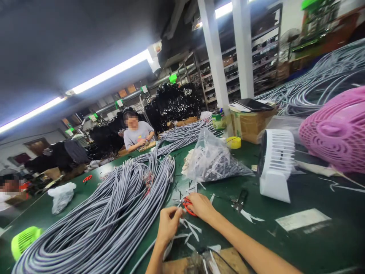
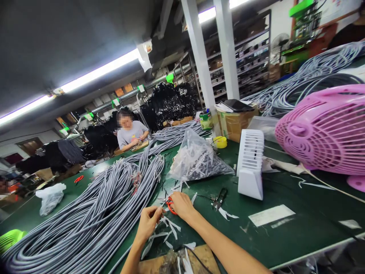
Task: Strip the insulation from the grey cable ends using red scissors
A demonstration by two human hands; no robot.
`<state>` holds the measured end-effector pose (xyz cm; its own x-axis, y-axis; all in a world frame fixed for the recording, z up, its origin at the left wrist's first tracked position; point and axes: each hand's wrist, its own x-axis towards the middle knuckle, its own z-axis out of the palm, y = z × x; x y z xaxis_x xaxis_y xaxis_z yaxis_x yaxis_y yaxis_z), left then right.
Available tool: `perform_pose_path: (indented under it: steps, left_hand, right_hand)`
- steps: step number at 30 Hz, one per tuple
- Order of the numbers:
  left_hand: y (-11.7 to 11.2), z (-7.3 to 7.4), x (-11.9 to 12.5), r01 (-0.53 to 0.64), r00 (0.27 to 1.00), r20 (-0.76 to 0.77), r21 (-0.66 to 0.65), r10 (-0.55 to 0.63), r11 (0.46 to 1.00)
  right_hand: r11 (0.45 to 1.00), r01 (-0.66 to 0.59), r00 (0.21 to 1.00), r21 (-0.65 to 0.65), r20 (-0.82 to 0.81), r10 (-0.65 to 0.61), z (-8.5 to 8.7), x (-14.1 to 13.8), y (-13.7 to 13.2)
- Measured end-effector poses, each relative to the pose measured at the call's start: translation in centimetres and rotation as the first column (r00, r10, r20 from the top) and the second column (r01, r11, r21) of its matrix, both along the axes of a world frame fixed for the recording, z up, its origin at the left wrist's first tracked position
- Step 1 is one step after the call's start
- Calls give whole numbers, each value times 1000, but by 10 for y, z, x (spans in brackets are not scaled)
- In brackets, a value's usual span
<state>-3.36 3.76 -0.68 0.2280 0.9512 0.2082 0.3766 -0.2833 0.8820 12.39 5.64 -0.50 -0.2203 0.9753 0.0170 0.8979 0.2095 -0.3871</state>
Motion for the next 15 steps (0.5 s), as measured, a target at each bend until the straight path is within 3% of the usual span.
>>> perform_pose_path:
  steps: [10,15]
  left_hand:
    - [6,3,-7,-227,973,67,148,219,963]
    - [13,1,-23,-161,985,-56,82,166,984]
  right_hand:
    - [996,-54,998,67,36,51,-1,-3,0]
    - [987,49,998,153,32,-55,6,12,1]
